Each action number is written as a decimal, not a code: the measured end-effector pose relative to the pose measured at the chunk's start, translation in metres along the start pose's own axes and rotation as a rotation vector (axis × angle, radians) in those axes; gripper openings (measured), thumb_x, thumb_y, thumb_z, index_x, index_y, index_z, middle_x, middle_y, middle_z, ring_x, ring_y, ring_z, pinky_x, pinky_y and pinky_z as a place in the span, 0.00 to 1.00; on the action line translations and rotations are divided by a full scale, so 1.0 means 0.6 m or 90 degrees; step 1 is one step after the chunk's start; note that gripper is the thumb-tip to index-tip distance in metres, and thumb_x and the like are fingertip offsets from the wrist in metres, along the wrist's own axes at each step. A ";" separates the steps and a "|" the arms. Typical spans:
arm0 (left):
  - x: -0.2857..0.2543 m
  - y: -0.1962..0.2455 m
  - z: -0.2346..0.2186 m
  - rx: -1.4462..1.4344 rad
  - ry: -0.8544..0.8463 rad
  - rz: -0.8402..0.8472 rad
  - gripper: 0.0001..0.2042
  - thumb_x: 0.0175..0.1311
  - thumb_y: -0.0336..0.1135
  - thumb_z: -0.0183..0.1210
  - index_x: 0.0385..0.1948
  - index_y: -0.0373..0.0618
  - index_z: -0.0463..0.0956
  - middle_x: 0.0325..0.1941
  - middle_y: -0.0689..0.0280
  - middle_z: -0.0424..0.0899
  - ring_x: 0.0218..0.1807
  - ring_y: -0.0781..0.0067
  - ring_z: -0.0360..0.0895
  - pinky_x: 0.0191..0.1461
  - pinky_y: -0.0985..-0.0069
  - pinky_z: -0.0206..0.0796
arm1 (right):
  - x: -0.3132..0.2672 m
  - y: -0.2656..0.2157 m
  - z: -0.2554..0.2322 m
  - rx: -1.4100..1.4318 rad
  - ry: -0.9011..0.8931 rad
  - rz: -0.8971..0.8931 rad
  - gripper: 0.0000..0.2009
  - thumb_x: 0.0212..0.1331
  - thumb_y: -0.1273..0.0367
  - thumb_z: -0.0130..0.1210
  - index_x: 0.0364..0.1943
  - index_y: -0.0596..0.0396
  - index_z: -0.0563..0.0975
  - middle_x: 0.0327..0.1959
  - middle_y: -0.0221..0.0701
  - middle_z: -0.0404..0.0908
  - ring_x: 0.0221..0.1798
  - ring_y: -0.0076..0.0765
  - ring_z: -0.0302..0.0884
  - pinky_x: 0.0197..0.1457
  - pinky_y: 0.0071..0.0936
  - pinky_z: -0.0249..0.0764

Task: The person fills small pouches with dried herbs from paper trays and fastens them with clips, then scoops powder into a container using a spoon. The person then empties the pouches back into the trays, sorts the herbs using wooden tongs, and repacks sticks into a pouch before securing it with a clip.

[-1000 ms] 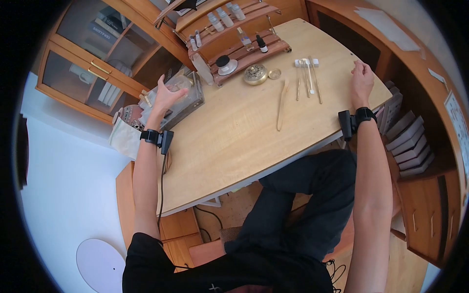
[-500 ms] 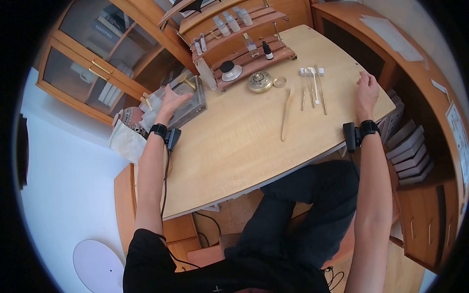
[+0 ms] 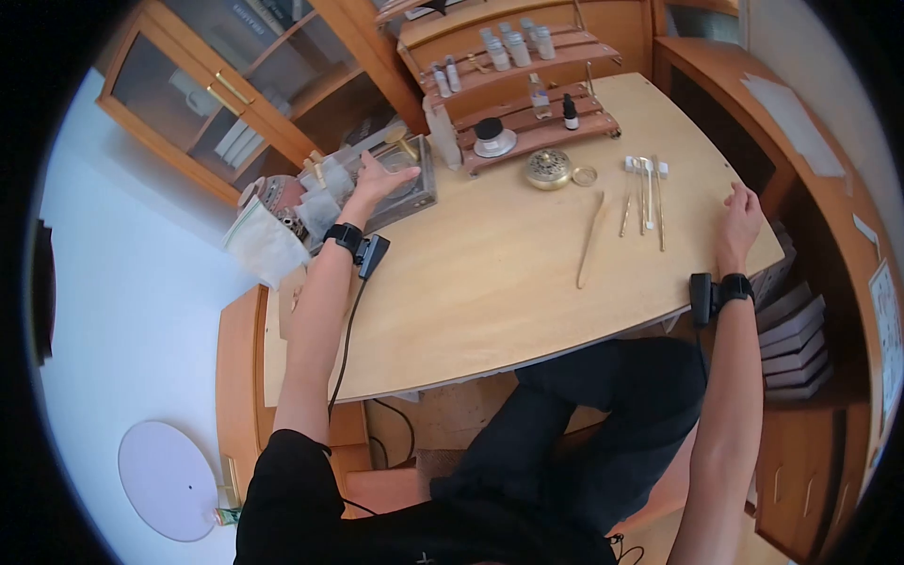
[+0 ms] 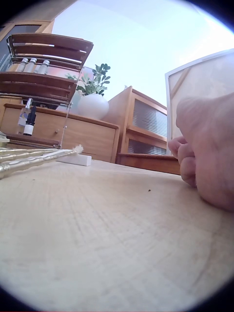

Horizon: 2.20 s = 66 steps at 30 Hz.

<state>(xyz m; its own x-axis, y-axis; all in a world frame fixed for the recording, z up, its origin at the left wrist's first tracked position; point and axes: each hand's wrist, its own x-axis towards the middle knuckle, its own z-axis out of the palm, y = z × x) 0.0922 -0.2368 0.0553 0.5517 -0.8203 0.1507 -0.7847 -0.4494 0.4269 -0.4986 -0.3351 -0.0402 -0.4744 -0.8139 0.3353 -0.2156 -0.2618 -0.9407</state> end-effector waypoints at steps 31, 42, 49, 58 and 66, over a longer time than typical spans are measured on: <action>-0.318 -0.074 -0.092 -0.968 -0.133 0.034 0.12 0.72 0.37 0.51 0.52 0.44 0.71 0.36 0.66 0.79 0.35 0.80 0.77 0.35 0.81 0.69 | -0.249 -0.433 0.370 0.023 -0.686 -0.372 0.12 0.66 0.66 0.54 0.45 0.62 0.79 0.34 0.25 0.80 0.37 0.20 0.75 0.43 0.20 0.71; -0.291 -0.093 0.030 -1.356 -0.318 -0.066 0.10 0.70 0.41 0.51 0.44 0.48 0.73 0.31 0.69 0.80 0.27 0.83 0.72 0.27 0.84 0.61 | -0.510 -0.488 0.719 -0.201 -0.921 -0.646 0.25 0.55 0.60 0.62 0.57 0.51 0.74 0.45 0.49 0.82 0.51 0.52 0.80 0.57 0.41 0.74; -0.289 -0.084 0.053 -1.413 -0.347 -0.132 0.09 0.69 0.44 0.49 0.36 0.52 0.72 0.31 0.69 0.81 0.27 0.82 0.74 0.27 0.81 0.64 | -0.593 -0.512 0.745 -0.163 -0.671 -0.726 0.17 0.56 0.62 0.61 0.48 0.51 0.77 0.43 0.44 0.83 0.49 0.52 0.80 0.55 0.42 0.75; -0.302 -0.074 0.055 -1.405 -0.322 -0.159 0.13 0.74 0.47 0.45 0.34 0.53 0.75 0.29 0.75 0.80 0.28 0.81 0.74 0.29 0.80 0.63 | -0.641 -0.486 0.692 -0.554 -0.919 -0.658 0.13 0.49 0.62 0.66 0.37 0.50 0.81 0.34 0.40 0.85 0.43 0.48 0.83 0.46 0.39 0.77; -0.294 -0.077 0.062 -1.366 -0.292 -0.207 0.11 0.73 0.46 0.47 0.35 0.55 0.75 0.29 0.77 0.79 0.30 0.81 0.74 0.28 0.80 0.63 | -0.634 -0.483 0.702 -0.605 -0.969 -0.475 0.25 0.46 0.64 0.65 0.51 0.58 0.78 0.51 0.44 0.82 0.56 0.49 0.80 0.55 0.40 0.77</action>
<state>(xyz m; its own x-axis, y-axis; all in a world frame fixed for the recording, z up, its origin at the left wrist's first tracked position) 0.0208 -0.0841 -0.0242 0.2247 -0.9661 -0.1272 0.8651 0.1377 0.4823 0.1040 -0.1681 0.0833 0.8232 -0.5242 -0.2183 -0.5588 -0.8161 -0.1474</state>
